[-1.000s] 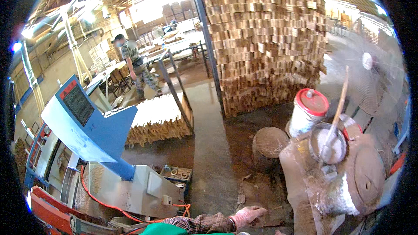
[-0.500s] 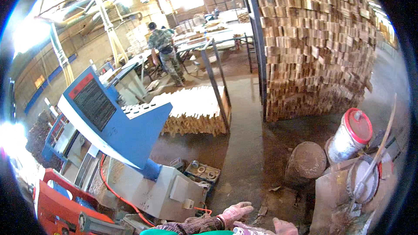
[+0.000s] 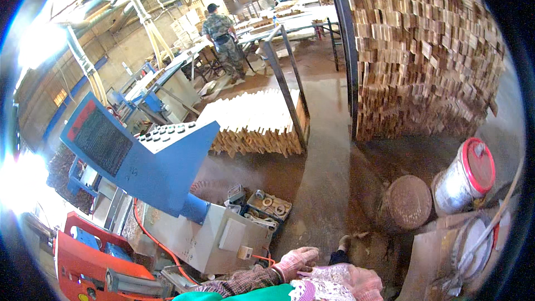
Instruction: The person uses an air blow gun to clean dust from a conveyor belt and machine parts, then arranges several wooden slats on the belt.
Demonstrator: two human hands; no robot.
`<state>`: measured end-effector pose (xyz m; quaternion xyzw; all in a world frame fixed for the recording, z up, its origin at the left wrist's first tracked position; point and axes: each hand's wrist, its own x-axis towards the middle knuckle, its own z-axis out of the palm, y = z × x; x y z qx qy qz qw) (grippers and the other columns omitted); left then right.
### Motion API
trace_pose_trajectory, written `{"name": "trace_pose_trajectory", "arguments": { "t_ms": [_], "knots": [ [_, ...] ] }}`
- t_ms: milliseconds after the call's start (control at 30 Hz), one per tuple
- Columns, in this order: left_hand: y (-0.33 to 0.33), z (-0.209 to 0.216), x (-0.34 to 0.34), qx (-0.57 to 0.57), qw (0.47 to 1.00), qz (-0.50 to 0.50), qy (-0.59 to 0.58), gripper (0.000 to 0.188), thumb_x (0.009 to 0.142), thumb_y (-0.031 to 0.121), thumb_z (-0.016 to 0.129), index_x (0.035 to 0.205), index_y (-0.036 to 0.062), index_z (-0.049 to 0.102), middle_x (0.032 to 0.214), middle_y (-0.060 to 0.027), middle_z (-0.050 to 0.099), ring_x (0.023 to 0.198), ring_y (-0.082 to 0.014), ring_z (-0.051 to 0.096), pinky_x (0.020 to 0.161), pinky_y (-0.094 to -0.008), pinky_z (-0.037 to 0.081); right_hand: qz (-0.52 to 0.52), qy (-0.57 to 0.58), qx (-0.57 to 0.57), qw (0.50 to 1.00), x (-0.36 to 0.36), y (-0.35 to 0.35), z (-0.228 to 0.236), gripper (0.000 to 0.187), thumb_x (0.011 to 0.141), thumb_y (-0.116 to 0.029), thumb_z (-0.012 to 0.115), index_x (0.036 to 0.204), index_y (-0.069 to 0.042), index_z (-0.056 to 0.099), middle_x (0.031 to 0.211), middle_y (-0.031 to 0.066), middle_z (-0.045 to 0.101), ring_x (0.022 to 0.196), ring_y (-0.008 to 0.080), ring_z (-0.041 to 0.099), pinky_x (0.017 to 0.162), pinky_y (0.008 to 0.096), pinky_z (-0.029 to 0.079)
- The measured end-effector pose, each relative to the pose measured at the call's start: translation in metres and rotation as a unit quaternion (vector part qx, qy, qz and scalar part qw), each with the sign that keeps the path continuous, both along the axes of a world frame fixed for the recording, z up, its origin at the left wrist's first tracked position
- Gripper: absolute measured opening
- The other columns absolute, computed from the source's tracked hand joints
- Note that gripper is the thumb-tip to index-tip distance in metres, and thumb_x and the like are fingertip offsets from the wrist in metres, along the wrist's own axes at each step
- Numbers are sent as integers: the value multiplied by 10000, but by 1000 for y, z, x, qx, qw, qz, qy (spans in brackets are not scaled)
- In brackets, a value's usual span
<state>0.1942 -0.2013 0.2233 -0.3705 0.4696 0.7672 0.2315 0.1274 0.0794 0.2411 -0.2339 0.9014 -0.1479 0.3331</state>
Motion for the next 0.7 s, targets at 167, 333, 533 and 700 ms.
{"name": "trace_pose_trajectory", "arguments": {
  "t_ms": [167,333,533,700],
  "knots": [
    [-2,-1,-58,52,999,-9,6,285,954,325,621,1113,88,626,742,27,544,591,-100,479,492,-249,398,34,-9,18,999,-66,-14,-14,773,814,-516,670,1424,-94,454,1329,189,581,1245,352,540,1054,414,427],
    [-21,-21,-120,-223,941,-196,161,279,858,187,636,1115,92,581,1028,-134,652,956,-344,631,780,-404,530,76,-9,24,997,-143,-28,-23,772,806,-523,674,1415,-95,466,1319,181,591,1237,350,547,1046,418,434],
    [-17,20,-210,-77,995,-19,66,273,890,280,646,1029,45,668,939,-80,689,835,-205,650,725,-318,517,142,30,0,989,-234,-52,-22,748,805,-555,661,1375,-100,490,1281,155,609,1208,339,561,995,440,459],
    [-21,26,-245,-63,998,26,17,328,936,367,616,921,47,685,786,-29,662,692,-139,612,617,-288,485,177,39,-35,983,-276,-64,-2,652,873,-513,584,1368,-98,493,1263,154,615,1211,334,557,998,449,448]
  ]
}}
